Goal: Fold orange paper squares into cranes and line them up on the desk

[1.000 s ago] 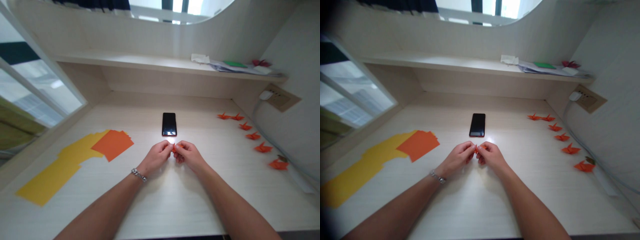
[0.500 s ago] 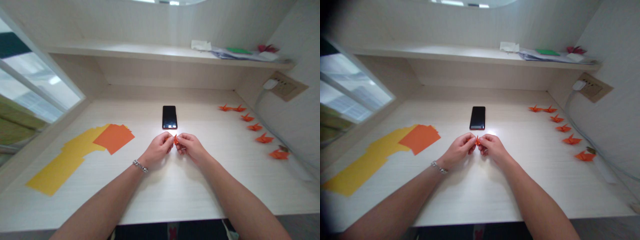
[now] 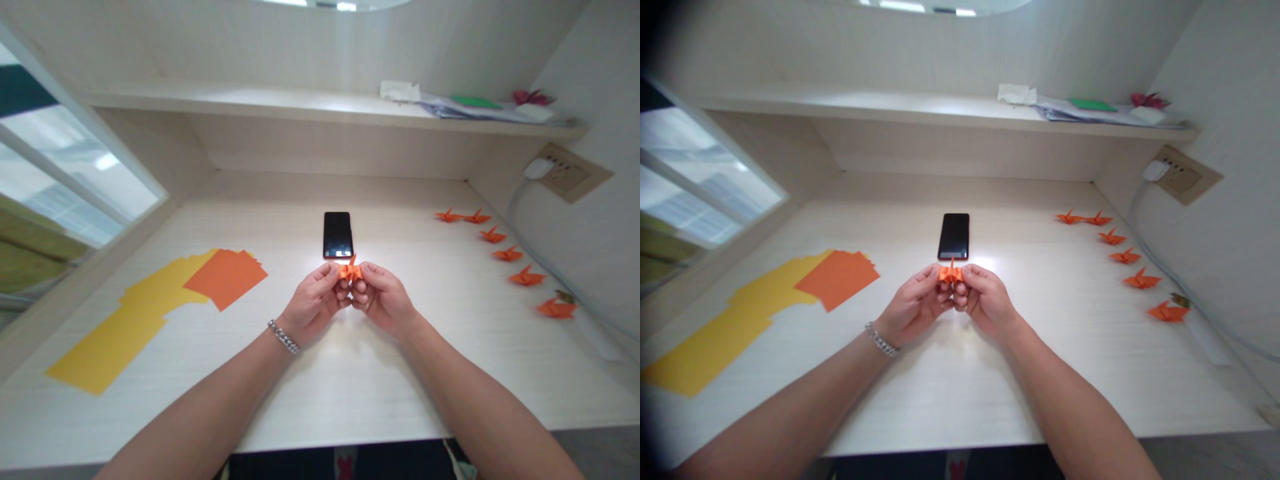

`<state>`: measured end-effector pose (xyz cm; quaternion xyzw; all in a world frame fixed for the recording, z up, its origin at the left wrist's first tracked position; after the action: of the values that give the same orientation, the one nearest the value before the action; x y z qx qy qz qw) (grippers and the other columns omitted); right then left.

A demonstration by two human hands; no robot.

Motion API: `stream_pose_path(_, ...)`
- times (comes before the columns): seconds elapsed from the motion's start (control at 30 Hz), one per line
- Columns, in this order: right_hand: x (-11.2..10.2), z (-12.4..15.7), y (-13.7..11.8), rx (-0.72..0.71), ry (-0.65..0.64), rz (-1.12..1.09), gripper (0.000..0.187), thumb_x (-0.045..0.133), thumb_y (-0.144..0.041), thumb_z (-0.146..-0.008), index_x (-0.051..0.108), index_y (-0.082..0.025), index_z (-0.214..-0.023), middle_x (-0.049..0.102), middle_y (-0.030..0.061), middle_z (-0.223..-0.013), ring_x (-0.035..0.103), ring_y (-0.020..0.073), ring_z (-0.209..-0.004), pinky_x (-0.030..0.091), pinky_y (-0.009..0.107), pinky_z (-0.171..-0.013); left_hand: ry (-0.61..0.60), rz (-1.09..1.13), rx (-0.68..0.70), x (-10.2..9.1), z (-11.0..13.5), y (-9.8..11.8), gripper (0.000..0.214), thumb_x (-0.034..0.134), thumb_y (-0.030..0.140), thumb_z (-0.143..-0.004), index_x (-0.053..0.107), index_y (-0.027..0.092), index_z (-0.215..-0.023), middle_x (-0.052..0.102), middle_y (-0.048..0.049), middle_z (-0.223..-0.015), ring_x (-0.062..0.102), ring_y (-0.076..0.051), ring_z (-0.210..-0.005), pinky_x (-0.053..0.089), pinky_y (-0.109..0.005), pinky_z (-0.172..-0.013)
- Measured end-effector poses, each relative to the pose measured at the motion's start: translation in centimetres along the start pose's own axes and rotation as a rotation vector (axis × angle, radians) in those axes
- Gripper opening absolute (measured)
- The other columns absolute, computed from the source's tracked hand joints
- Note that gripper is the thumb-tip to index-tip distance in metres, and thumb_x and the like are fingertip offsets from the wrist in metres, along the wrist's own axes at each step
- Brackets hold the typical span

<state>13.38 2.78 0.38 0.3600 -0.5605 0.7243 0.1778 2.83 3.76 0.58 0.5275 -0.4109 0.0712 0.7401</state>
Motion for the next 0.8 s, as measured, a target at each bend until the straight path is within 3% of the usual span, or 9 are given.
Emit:
stream_pose_path(0.17, 0.0, 0.2, -0.2, -0.019, 0.022, 0.034, 0.020, 0.068, -0.031, -0.079, 0.057, -0.014, -0.074, 0.057, -0.0026, -0.057, 0.051, 0.0060, -0.045, 0.037, 0.015, -0.042, -0.001, 0.000, -0.016, -0.1, 0.1, 0.1, 0.015, 0.060, 0.030, -0.086, 0.057, 0.016, -0.082, 0.056, -0.0010, -0.072, 0.053, -0.012, -0.063, 0.045, -0.026, -0.063)
stream_pose_path(0.37, -1.0, -0.2, -0.2, -0.010, 0.147, 0.196, 0.022, 0.070, -0.032, -0.075, 0.057, -0.015, -0.071, 0.057, -0.0033, -0.054, 0.049, 0.0070, -0.040, 0.038, 0.017, -0.038, 0.073, -0.212, 0.013, -0.7, -0.2, 0.7, 0.023, 0.060, 0.036, -0.084, 0.061, 0.013, -0.079, 0.055, -0.0015, -0.068, 0.049, -0.011, -0.058, 0.038, -0.022, -0.052)
stream_pose_path(0.63, -1.5, -0.2, 0.1, 0.065, 0.143, 0.314, 0.021, 0.069, -0.034, -0.074, 0.059, -0.015, -0.072, 0.059, -0.0019, -0.054, 0.052, 0.0088, -0.041, 0.039, 0.018, -0.037, 0.063, -0.397, -0.013, -1.0, -0.5, 0.3, 0.023, 0.060, 0.033, -0.083, 0.057, 0.014, -0.070, 0.051, 0.0010, -0.059, 0.044, -0.009, -0.052, 0.032, -0.022, -0.048)
stream_pose_path(0.8, -1.2, 0.1, 0.1, 0.116, 0.083, 0.272, 0.022, 0.071, -0.034, -0.073, 0.060, -0.015, -0.074, 0.059, -0.0016, -0.055, 0.051, 0.0080, -0.041, 0.039, 0.017, -0.037, 0.036, -0.304, -0.099, -0.9, -0.4, 0.1, 0.022, 0.064, 0.032, -0.079, 0.057, 0.014, -0.070, 0.050, 0.0012, -0.059, 0.044, -0.008, -0.051, 0.031, -0.021, -0.047)
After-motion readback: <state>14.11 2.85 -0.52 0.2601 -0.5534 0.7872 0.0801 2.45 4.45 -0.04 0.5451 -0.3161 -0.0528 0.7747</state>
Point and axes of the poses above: each hand's wrist, its own z-axis away from the middle knuckle, its own x-axis out of the palm, y = z × x, the point moved 5 cm from there along -z, towards the middle knuckle
